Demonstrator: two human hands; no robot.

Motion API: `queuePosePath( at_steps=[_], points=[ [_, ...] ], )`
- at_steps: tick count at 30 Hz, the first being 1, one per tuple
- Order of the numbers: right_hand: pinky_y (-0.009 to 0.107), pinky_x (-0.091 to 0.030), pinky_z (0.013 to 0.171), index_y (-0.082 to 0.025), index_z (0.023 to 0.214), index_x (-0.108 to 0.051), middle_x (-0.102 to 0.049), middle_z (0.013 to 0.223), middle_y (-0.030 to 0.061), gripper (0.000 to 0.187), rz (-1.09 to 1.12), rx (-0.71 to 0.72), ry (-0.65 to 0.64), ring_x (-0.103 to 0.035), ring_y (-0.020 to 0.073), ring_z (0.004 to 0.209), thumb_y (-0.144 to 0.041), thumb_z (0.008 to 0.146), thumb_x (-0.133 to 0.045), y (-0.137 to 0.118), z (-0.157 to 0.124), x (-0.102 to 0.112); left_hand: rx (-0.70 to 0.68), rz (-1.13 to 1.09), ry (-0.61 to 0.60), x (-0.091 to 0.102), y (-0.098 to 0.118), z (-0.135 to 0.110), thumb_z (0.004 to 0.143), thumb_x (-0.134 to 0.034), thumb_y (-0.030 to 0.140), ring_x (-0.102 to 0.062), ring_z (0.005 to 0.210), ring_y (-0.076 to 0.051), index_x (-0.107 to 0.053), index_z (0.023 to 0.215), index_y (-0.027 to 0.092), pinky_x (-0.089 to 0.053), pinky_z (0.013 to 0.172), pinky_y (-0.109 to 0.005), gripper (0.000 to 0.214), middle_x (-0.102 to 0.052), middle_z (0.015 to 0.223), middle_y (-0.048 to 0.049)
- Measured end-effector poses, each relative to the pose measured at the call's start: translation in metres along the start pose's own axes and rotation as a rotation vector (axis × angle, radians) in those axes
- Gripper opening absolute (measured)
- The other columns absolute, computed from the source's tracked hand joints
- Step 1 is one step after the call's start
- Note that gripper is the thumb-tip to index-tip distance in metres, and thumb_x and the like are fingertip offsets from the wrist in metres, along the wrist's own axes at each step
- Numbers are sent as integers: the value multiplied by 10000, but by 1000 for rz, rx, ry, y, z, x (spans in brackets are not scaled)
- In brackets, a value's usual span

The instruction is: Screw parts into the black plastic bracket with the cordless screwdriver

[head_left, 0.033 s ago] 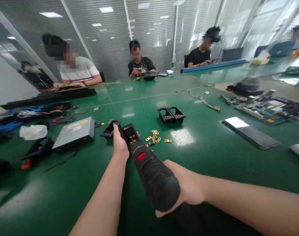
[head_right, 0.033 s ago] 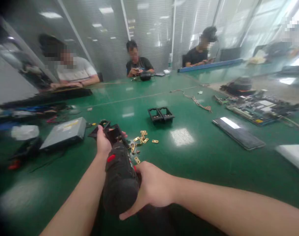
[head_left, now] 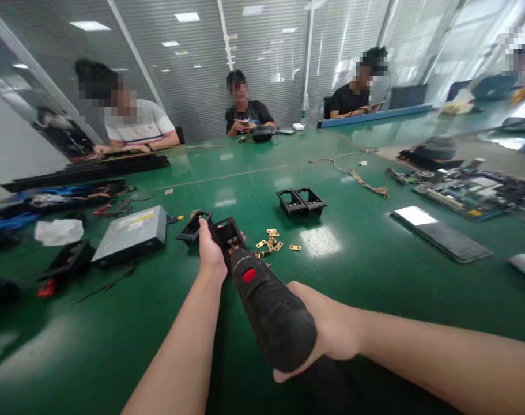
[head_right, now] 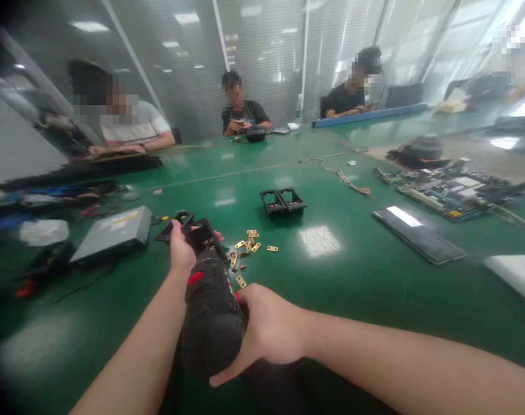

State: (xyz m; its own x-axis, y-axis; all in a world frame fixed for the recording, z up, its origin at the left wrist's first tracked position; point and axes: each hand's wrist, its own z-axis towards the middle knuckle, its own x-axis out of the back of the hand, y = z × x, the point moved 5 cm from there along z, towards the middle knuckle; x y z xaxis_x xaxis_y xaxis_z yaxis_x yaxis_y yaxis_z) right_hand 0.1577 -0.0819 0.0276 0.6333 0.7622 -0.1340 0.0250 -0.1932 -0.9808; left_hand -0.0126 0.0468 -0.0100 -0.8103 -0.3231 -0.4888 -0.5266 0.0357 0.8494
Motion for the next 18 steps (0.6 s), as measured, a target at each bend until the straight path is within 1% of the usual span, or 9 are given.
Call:
queuePosePath(
  at_steps=[6, 10, 13, 18],
  points=[
    [266, -461, 639, -138, 654, -663, -648, 661, -23, 329, 33, 16, -22, -557, 139, 624, -194, 476, -934, -1, -2, 1, 11, -19, -4, 0, -2, 0, 907, -380, 660, -721, 637, -253, -638, 738, 149, -585, 594, -351, 596, -673, 597, -85],
    [271, -468, 664, -141, 677, -680, -639, 670, -28, 335, 32, 48, -32, -548, 135, 630, -221, 481, -940, -1, -2, 4, 13, -37, -8, -1, -4, 3, 907, -390, 653, -724, 651, -263, -632, 737, 151, -585, 587, -356, 584, -663, 584, -87],
    [262, -457, 651, -138, 680, -688, -617, 653, -36, 327, 39, 65, -35, -522, 125, 612, -235, 495, -940, -1, -2, 6, 5, -39, -10, -2, -4, 3, 907, -392, 655, -725, 650, -260, -630, 739, 152, -584, 583, -345, 581, -659, 586, -85],
    [250, -432, 626, -135, 667, -680, -612, 648, -36, 316, 44, 57, -38, -519, 125, 615, -217, 502, -937, -1, -3, 6, 24, -55, 8, -4, -5, 1, 902, -406, 660, -716, 615, -245, -623, 726, 163, -582, 568, -337, 570, -647, 572, -67]
  ],
)
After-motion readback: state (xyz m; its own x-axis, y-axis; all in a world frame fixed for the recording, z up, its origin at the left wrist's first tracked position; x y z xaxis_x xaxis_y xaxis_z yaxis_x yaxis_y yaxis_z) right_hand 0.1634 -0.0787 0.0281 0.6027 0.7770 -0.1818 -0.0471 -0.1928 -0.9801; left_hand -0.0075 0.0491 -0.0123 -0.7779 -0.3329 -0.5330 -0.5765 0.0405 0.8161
